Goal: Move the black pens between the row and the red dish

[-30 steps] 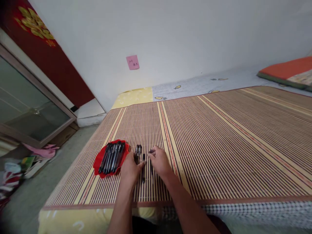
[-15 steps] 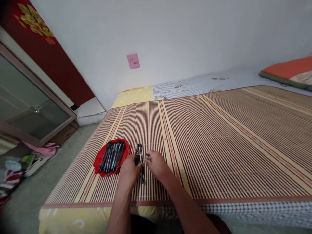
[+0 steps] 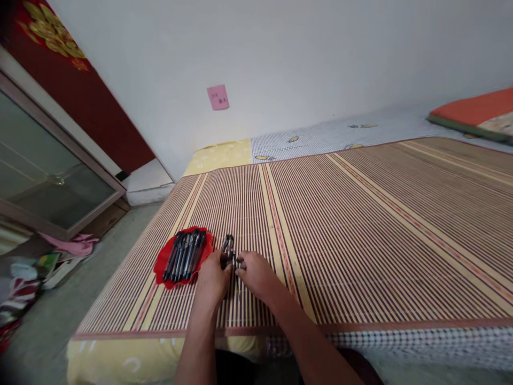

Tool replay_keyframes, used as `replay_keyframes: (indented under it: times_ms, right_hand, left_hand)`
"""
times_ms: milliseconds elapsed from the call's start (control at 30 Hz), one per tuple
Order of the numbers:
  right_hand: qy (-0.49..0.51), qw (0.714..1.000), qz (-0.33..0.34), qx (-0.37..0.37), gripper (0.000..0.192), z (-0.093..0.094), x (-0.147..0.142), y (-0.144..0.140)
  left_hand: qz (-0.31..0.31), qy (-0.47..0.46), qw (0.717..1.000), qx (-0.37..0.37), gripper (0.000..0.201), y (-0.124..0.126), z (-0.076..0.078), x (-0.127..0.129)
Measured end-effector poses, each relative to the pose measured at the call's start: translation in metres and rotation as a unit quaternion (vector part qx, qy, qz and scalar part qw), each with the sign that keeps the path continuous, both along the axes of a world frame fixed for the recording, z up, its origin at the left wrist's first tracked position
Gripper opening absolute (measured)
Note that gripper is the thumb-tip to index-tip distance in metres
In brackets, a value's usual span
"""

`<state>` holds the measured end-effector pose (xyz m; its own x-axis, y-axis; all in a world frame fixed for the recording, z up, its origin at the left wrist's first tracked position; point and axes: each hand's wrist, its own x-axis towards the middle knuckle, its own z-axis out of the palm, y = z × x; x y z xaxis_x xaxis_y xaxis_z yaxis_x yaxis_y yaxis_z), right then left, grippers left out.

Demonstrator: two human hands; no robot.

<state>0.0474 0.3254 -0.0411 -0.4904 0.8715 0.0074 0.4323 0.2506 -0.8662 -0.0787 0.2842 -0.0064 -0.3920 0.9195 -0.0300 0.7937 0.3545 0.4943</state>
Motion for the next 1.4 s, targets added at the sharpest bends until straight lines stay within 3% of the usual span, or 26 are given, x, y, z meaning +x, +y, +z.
replay_keyframes:
  times_ms: [233,433,600,800,967,1100,1400]
  right_hand:
    - [0.036,0.999,0.014,-0.014,0.026,-0.009,-0.004,0.000]
    - [0.052,0.999,0.005,0.003,0.032,-0.011,-0.006,0.000]
    - [0.035,0.999,0.002,-0.008,0.033,-0.004,-0.006,-0.002]
    - [0.041,0.999,-0.007,-0.013,0.034,0.000,-0.006,-0.004]
    - [0.049,0.999,0.001,0.001,0.032,-0.010,-0.007,-0.002]
    - [0.039,0.999,0.011,0.005,0.028,-0.019,-0.006,-0.003]
    - [0.060,0.998,0.016,-0.021,0.021,-0.025,-0.003,-0.002]
  left_hand:
    - [-0.003,0.012,1.000,-0.004,0.017,-0.001,0.000,0.001]
    - [-0.003,0.043,0.997,0.066,0.022,-0.004,0.008,-0.003]
    - [0.015,0.016,0.991,0.129,0.029,-0.009,0.016,-0.021]
    - [0.020,-0.016,0.997,0.068,0.027,-0.017,0.021,-0.038]
    - [-0.037,-0.014,0.999,0.024,0.025,-0.020,0.023,-0.032]
    - [-0.073,-0.039,0.996,0.027,0.038,-0.016,0.021,-0.020]
    - [-0.048,-0.048,0.997,0.027,0.059,-0.006,0.007,-0.012]
